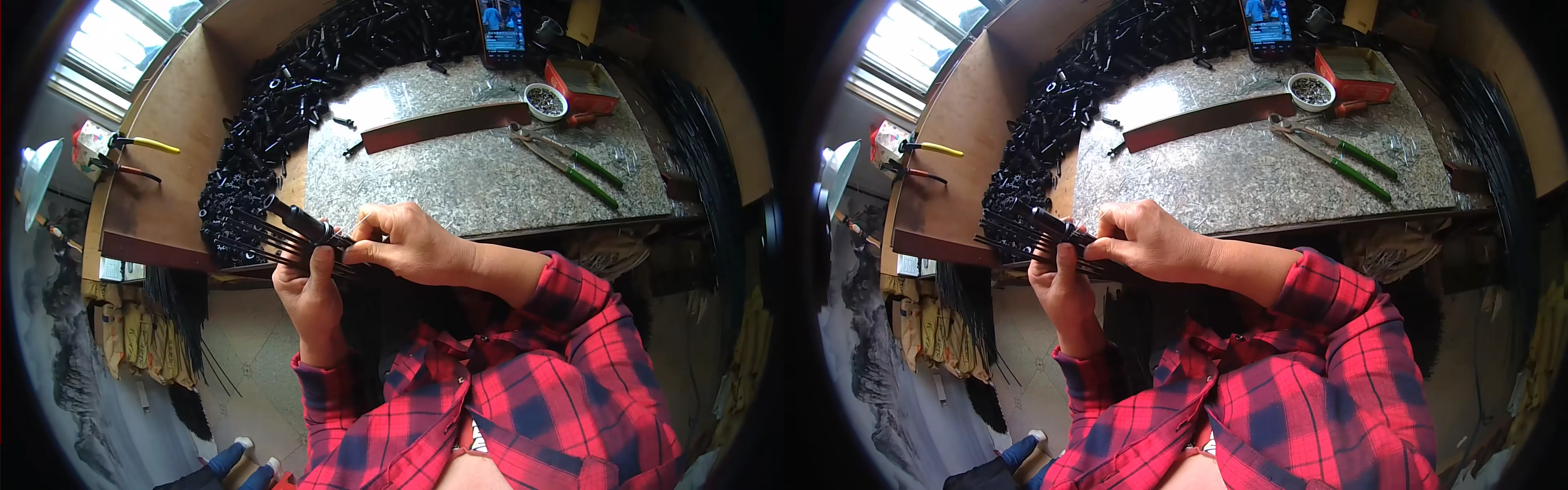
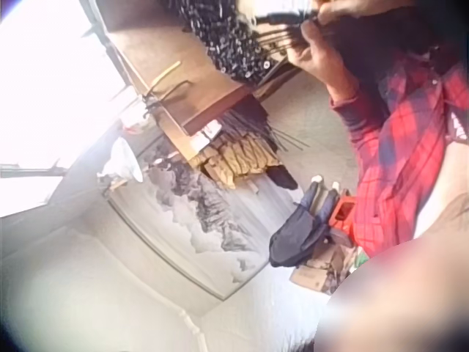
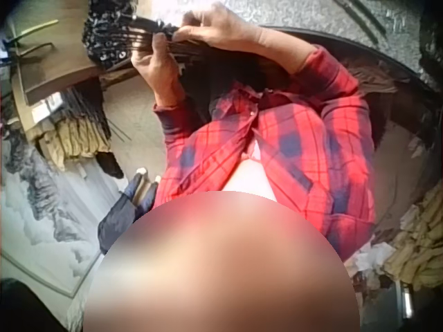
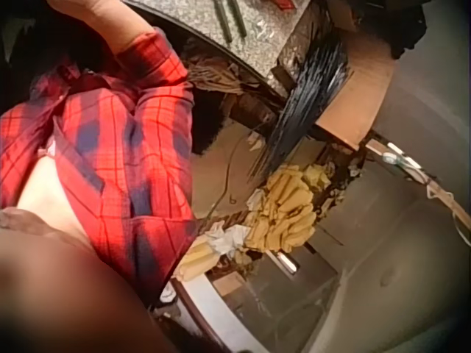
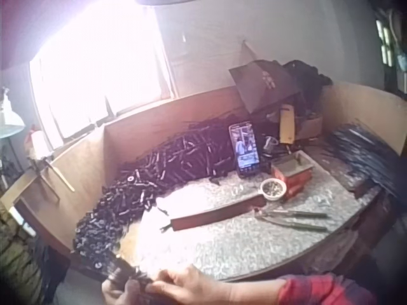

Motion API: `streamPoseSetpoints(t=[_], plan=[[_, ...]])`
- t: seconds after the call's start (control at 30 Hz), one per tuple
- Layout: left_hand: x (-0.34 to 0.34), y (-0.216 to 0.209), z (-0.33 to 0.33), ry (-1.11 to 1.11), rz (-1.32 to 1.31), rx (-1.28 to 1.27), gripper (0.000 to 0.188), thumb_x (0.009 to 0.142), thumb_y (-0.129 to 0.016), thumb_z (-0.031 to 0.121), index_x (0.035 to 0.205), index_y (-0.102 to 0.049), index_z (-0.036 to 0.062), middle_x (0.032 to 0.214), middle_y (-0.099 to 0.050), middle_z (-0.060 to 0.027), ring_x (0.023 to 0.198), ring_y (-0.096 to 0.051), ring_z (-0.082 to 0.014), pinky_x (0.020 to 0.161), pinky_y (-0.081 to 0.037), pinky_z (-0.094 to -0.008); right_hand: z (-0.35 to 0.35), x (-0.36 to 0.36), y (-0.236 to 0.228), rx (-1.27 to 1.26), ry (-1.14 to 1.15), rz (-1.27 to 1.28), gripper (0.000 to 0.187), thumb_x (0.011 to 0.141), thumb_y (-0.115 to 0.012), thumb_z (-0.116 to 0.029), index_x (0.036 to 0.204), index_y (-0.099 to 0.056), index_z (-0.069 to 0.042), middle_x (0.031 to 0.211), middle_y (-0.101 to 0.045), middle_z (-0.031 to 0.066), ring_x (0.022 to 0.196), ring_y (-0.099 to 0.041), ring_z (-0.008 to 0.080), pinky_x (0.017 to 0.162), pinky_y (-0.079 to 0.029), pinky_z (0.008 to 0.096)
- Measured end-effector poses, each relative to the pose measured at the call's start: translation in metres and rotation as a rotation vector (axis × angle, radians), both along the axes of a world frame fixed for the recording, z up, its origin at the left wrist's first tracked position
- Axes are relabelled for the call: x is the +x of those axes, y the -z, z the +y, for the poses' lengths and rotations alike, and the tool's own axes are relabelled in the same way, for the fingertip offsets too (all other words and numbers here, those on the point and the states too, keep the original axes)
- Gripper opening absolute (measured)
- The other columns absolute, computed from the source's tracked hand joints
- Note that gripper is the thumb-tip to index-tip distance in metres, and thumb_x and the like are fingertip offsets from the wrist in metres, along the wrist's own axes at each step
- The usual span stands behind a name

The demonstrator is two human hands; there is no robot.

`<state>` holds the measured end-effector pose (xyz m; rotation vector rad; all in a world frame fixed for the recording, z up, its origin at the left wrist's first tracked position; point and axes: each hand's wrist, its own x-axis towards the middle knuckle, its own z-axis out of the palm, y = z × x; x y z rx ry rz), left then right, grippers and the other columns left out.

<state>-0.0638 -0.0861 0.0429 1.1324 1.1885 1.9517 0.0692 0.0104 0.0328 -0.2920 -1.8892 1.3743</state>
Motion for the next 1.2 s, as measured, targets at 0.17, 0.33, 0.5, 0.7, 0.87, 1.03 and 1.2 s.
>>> streamPoseSetpoints(t=[0.17, 0.33, 0.5, 0.7, 0.87, 1.03, 1.2], plan=[[-0.01, 0.005, -0.003, 0.11, -0.018, 0.023, 0.031, 0.087, -0.066, 0.012, 0.111, -0.059, -0.006, 0.098, -0.066, -0.0102, 0.087, -0.062, -0.0141, 0.082, -0.048, -0.0275, 0.005, 0.009, -0.018, -0.343, -0.198, -0.196, 0.018, 0.083, -0.071, -0.016, 0.079, -0.06, -0.002, 0.067, -0.059, 0.0022, 0.051, -0.054, 0.007, 0.045, -0.042, 0.0218], [-0.028, 0.004, -0.005, 0.308, 0.021, 0.007, 0.032, 0.087, -0.066, 0.013, 0.114, -0.058, -0.0043, 0.105, -0.064, -0.0155, 0.091, -0.063, -0.0198, 0.085, -0.049, -0.0328, 0.009, 0.008, -0.018, -0.479, -0.336, -0.211, 0.019, 0.082, -0.072, -0.017, 0.078, -0.06, -0.003, 0.068, -0.059, 0.0011, 0.051, -0.055, 0.0072, 0.044, -0.043, 0.0202], [-0.035, 0.002, 0.002, 0.461, 0.056, -0.025, 0.035, 0.087, -0.066, 0.014, 0.116, -0.057, -0.0038, 0.11, -0.061, -0.0171, 0.097, -0.062, -0.0219, 0.089, -0.048, -0.0343, 0.009, 0.009, -0.008, -0.539, -0.365, -0.147, 0.018, 0.082, -0.072, -0.013, 0.078, -0.06, -0.001, 0.072, -0.061, 0.0032, 0.053, -0.057, 0.0084, 0.046, -0.046, 0.0202], [0.024, 0.006, 0.01, 0.048, -0.014, 0.146, 0.063, 0.088, -0.065, 0.014, 0.138, -0.03, -0.0023, 0.122, -0.053, -0.0163, 0.111, -0.054, -0.021, 0.095, -0.043, -0.0333, 0.003, -0.006, -0.009, -0.472, -0.011, -0.066, 0.019, 0.083, -0.071, -0.013, 0.076, -0.058, -0.001, 0.072, -0.061, 0.0035, 0.055, -0.056, 0.0069, 0.046, -0.046, 0.0191], [0.034, 0.01, 0.01, -0.213, 0.124, -0.056, 0.045, 0.09, -0.058, 0.003, 0.129, -0.035, -0.0013, 0.112, -0.049, -0.0083, 0.1, -0.051, -0.0137, 0.091, -0.042, -0.0274, -0.007, -0.022, 0.014, -0.311, 0.054, -0.028, 0.016, 0.084, -0.069, -0.01, 0.08, -0.058, 0.001, 0.072, -0.06, 0.0044, 0.055, -0.056, 0.0078, 0.047, -0.045, 0.023], [0.012, 0.005, 0.001, -0.149, 0.093, -0.169, 0.033, 0.09, -0.054, -0.001, 0.12, -0.04, 0.0012, 0.105, -0.048, -0.0054, 0.094, -0.049, -0.0103, 0.085, -0.042, -0.0238, -0.016, -0.02, 0.016, -0.057, 0.048, 0.031, 0.009, 0.088, -0.061, -0.004, 0.082, -0.058, 0.003, 0.074, -0.057, 0.0057, 0.061, -0.059, 0.0117, 0.052, -0.047, 0.0238], [0.009, 0.007, -0.002, -0.139, 0.147, -0.2, 0.03, 0.09, -0.056, 0.001, 0.116, -0.042, 0.0024, 0.101, -0.049, -0.0044, 0.092, -0.048, -0.0094, 0.083, -0.041, -0.0223, -0.005, -0.016, 0.018, -0.265, -0.084, -0.059, 0.013, 0.087, -0.066, -0.01, 0.087, -0.061, 0.002, 0.082, -0.065, 0.0053, 0.076, -0.057, 0.0069, 0.068, -0.048, 0.0233]])
